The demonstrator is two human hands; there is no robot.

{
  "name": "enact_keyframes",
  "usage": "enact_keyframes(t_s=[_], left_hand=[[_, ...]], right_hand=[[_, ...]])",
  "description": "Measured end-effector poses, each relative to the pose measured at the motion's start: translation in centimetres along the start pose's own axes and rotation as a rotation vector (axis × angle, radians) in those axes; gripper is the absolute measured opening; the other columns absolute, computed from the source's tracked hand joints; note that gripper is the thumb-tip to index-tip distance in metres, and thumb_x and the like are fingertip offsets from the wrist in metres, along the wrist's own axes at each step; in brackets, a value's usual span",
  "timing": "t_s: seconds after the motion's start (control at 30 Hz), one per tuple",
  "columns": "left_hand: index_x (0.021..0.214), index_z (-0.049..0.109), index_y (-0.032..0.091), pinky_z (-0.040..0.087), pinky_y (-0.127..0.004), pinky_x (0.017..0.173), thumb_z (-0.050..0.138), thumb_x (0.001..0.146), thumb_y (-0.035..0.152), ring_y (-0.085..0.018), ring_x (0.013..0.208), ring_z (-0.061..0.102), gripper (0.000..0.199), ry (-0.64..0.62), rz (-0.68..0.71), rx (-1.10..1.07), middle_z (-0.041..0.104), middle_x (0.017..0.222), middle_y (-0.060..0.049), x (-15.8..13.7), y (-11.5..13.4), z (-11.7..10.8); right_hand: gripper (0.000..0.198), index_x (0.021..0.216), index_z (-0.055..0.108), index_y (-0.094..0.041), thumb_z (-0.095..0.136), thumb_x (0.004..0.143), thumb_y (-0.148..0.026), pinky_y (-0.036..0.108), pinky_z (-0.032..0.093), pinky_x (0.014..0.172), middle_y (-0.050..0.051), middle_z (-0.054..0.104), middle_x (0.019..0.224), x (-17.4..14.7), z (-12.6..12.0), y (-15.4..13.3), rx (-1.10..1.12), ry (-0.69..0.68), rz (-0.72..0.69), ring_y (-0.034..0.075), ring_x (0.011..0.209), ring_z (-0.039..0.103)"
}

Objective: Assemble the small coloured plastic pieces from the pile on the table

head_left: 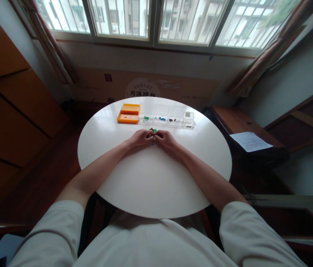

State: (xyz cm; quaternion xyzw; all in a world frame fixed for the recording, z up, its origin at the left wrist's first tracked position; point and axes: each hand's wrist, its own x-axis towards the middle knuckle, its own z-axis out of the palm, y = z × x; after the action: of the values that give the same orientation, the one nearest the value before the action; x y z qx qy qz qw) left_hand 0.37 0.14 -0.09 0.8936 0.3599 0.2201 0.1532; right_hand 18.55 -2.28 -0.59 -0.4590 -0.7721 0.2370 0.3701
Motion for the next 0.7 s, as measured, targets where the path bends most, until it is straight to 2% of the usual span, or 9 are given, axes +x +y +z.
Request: enact_keyframes(t_s=[0.7], left_hand=[[0.086, 0.066, 0.014, 0.03, -0.02, 0.055, 0.048, 0.082, 0.036, -0.009, 0.056, 0.045, 0.029, 0.005, 0.002, -0.017, 0.058, 0.063, 0.001, -0.02, 0.12, -0.03]], right_hand=[[0.023, 0.081, 0.069, -0.011, 0.051, 0.075, -0.024, 0.022, 0.039, 0.062, 0.004, 0.066, 0.071, -0.08, -0.12, -0.1, 0.003, 0.002, 0.013, 0.012, 0.063, 0.053]])
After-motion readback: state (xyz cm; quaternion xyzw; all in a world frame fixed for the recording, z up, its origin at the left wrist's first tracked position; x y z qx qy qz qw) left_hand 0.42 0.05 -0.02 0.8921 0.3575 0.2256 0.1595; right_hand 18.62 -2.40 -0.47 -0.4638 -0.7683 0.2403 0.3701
